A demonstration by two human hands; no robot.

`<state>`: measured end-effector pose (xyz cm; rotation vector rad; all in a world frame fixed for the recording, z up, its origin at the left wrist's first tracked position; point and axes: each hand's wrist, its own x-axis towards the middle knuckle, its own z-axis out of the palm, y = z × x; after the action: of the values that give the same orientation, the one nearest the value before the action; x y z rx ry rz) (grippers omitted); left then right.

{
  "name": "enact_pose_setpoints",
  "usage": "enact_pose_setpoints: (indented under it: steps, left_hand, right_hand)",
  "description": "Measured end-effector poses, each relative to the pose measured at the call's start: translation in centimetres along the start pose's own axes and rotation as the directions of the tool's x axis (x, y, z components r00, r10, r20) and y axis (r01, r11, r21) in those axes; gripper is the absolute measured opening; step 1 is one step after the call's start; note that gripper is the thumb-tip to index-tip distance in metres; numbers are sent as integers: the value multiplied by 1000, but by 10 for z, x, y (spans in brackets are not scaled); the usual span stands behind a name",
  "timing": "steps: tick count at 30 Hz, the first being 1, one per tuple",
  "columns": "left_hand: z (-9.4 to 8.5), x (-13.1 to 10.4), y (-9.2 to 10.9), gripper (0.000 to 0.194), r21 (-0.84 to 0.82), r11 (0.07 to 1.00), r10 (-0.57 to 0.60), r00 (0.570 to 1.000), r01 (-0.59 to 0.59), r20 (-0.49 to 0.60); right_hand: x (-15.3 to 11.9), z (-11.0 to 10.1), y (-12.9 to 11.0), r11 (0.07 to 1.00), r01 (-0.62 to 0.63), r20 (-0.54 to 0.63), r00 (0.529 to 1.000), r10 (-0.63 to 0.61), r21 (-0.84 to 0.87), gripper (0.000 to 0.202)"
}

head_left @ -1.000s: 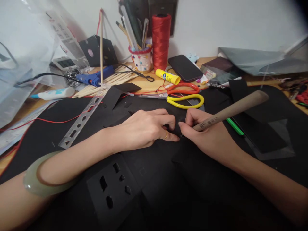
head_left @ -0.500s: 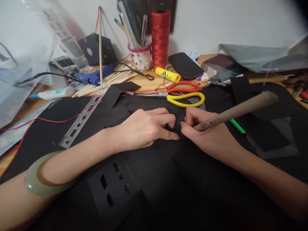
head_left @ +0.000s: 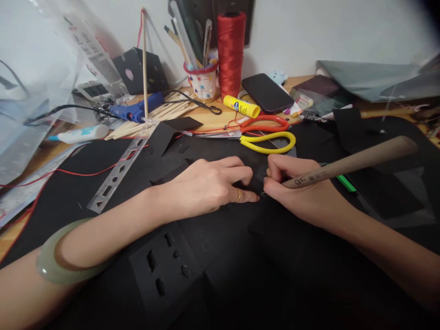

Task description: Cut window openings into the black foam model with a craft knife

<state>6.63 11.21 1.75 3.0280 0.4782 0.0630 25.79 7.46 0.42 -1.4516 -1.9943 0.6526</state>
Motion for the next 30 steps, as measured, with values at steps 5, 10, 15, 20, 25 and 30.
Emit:
enact_pose_setpoints:
  steps: [5,10,15,20,25,30]
  left_hand:
    - [0,0,1,43,5,1000,-18,1000,18,8]
    - [0,0,1,41,15,1000,-16,1000,16,-1]
    - [0,0,1,39,21,1000,-17,1000,17,-6]
    - [1,0,2,40,27,999,-25,1000,25,-9]
    - [1,-1,0,41,18,1000,-20,1000,21,-16]
    - [2,0,0,40,-3,1000,-19,1000,19,-14]
  right_hand:
    - [0,-2,-1,1000,3,4,1000,-3,5,27]
    - [-1,-2,0,1000,2,8,1000,-2,-7,27]
    - [-1,-1,0,1000,9,15,1000,-9,-7,27]
    - [0,-3,0,1000,21,18,1000,-21,-3,27]
    - [-1,-3,1,999,28,5,1000,-28,-19,26]
    - [-2,-3,0,1000,22,14,1000,-22,-19,26]
